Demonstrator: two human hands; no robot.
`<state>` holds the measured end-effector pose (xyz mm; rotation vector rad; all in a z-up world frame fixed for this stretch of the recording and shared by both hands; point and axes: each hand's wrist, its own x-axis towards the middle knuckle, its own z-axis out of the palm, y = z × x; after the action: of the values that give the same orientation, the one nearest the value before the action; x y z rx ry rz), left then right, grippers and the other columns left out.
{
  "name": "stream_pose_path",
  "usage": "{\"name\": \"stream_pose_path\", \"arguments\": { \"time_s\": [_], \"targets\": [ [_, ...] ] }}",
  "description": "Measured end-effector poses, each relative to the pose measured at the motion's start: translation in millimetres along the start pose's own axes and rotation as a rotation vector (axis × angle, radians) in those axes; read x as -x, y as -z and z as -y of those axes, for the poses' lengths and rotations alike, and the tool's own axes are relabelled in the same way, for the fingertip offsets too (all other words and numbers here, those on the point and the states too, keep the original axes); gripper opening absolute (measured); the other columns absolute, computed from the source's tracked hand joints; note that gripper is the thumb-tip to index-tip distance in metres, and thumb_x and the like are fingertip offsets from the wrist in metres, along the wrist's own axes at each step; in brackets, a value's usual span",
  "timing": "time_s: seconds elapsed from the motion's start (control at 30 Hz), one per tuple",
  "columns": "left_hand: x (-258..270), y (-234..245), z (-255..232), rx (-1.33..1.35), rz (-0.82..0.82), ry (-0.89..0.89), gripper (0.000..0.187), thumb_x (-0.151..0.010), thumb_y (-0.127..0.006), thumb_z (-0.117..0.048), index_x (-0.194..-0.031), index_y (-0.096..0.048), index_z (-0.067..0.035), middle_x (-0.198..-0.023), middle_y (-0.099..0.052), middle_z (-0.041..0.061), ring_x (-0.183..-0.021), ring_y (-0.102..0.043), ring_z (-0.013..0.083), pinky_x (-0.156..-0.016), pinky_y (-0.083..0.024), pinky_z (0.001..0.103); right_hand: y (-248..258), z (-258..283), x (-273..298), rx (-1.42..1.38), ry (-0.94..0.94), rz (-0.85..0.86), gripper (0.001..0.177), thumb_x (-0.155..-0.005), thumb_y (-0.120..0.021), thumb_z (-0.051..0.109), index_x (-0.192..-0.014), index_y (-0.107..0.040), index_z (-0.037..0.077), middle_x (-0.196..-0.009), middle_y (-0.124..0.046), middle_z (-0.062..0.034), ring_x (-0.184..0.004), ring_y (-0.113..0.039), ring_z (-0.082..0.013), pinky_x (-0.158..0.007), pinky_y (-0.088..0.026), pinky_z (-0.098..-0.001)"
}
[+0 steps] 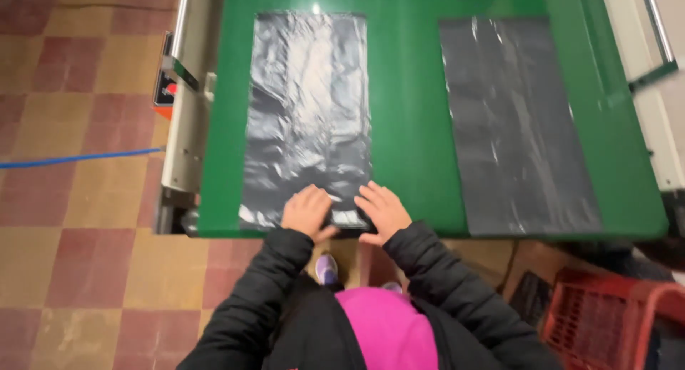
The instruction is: Folding black plastic bags and placing them into a red collection crate at a manufacturing station.
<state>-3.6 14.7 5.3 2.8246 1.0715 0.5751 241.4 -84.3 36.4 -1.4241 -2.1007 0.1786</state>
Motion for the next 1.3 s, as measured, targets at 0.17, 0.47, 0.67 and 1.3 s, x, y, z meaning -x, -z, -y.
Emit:
{"name": "stream_pose_path", "arguments": {
  "time_s": [0.17, 0.47, 0.67, 1.3],
  "targets": [
    [3.4, 9.0, 6.4, 0.128, 0.067, -0.148, 0.08, -0.057, -0.087, -0.05, -0.121, -0.06, -0.01, -0.134, -0.057, 0.012, -0.128, -0.048, 0.0359, -0.096, -0.044, 0.058, -24.5, -1.6, -22.2, 0.12, -0.086, 0.304, 0.094, -0.051, -0.091, 0.039, -0.135, -0.061, 0.009, -0.146, -0.051, -0.0178, -0.137, -0.038, -0.0382, -0.108, -0.032, -0.059],
    [18.4, 10.8, 62.1, 0.16, 0.023, -0.133, 0.04, -0.068, -0.078, -0.026, -0.103, -0.065, -0.011, -0.116, -0.065, 0.005, -0.117, -0.059, 0.0271, -0.072, -0.058, 0.038, -38.3, -48.0, -24.7, -0.016, 0.075, 0.233, 0.009, -0.086, -0.073, 0.018, -0.091, -0.067, 0.014, -0.089, -0.071, -0.0088, -0.083, -0.069, -0.0313, -0.073, -0.053, -0.0434],
    [48.2, 48.5, 117.6, 0.345, 0.611, 0.099, 0.023, -0.089, -0.074, -0.032, -0.106, -0.069, -0.017, -0.093, -0.071, 0.005, -0.09, -0.069, 0.03, -0.071, -0.055, 0.043, -2.2, -40.6, 16.1, -0.395, -0.301, 0.425, 0.012, -0.093, -0.069, 0.019, -0.097, -0.069, 0.008, -0.079, -0.071, -0.0106, -0.072, -0.071, -0.0287, -0.062, -0.055, -0.0363],
    [-172.7, -117.2, 264.0, 0.611, 0.057, 0.563, 0.027, -0.098, -0.064, -0.031, -0.111, -0.063, -0.007, -0.089, -0.071, 0.022, -0.087, -0.068, 0.0428, -0.075, -0.054, 0.047, -31.1, -248.2, -202.1, -0.07, -0.397, 0.009, 0.013, -0.09, -0.07, 0.021, -0.097, -0.071, 0.01, -0.095, -0.071, -0.0097, -0.091, -0.066, -0.0311, -0.08, -0.053, -0.0406]
  ]
}}
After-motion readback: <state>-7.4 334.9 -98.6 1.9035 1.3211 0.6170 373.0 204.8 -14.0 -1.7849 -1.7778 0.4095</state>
